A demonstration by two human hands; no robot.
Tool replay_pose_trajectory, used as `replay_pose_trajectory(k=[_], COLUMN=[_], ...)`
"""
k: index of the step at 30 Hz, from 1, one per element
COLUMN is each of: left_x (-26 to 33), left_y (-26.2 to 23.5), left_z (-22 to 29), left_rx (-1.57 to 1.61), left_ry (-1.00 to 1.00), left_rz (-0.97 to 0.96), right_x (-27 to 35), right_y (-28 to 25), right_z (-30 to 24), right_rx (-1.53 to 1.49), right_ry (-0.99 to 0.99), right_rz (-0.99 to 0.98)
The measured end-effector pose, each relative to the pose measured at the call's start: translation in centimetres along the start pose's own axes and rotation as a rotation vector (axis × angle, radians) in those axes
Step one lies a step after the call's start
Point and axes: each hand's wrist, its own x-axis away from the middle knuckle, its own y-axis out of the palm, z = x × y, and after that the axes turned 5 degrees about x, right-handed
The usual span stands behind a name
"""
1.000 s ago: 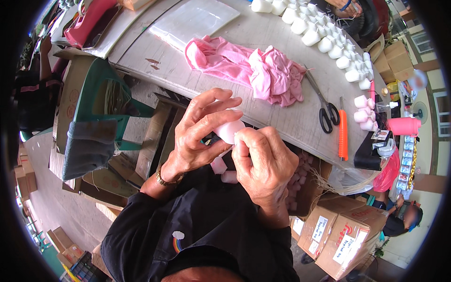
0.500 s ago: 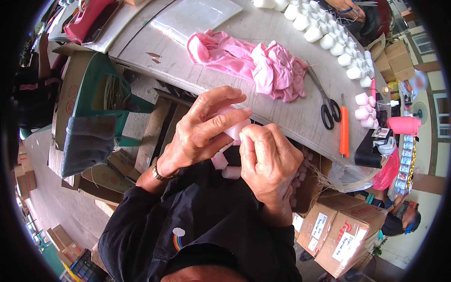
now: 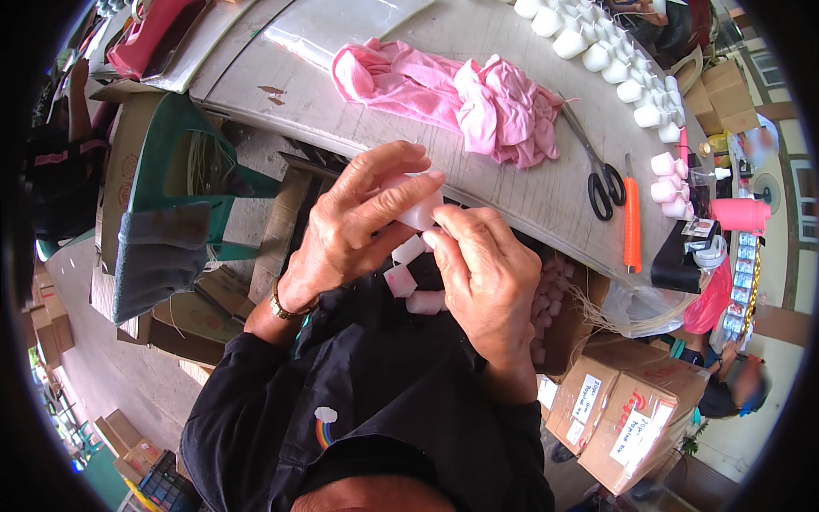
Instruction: The person wraps small white cylindrical objects with pink fabric, ties them with string, and trims the excess using scissors. The finished items are placed into a cardboard box. The person repeats this process for multiple items.
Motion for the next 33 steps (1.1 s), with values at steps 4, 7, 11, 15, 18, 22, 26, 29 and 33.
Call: replay_pose_trajectory(k=[4,7,11,15,18,22,26,29,33], left_x=[0.1,0.1,0.1,0.1,0.2,0.5,0.2,0.0,-0.2], left_y=[-0.2,-0.1,0.0,0.4,0.8,1.0,1.4,1.3,0.5], left_z=[0.2,0.4,0.5,0.3,0.2,0.4,0.1,-0.3,-0.4], left_rx=[0.122,0.092,0.121,0.212,0.382,0.365,0.301,0.251,0.249], left_ry=[-0.037,-0.034,-0.045,-0.088,-0.097,-0.152,0.009,0.130,0.108], left_rz=[-0.039,-0.038,-0.054,-0.003,0.062,0.041,0.086,0.103,0.079], right_x=[0.2,0.4,0.3,0.3,0.5,1.1,1.3,1.3,1.2], right_y=[-0.5,-0.6,-0.7,-0.5,0.0,0.5,0.5,0.6,0.6], right_z=[0.1,0.0,0.1,0.2,0.3,0.2,0.6,0.7,0.4], right_rx=[-0.052,-0.030,-0.007,-0.039,-0.102,-0.353,-0.388,-0.493,-0.605], right_ry=[0.066,0.051,0.018,0.002,0.046,0.188,0.148,0.186,0.172], right_rz=[0.031,0.024,0.011,0.053,0.051,0.050,0.016,0.006,0.075])
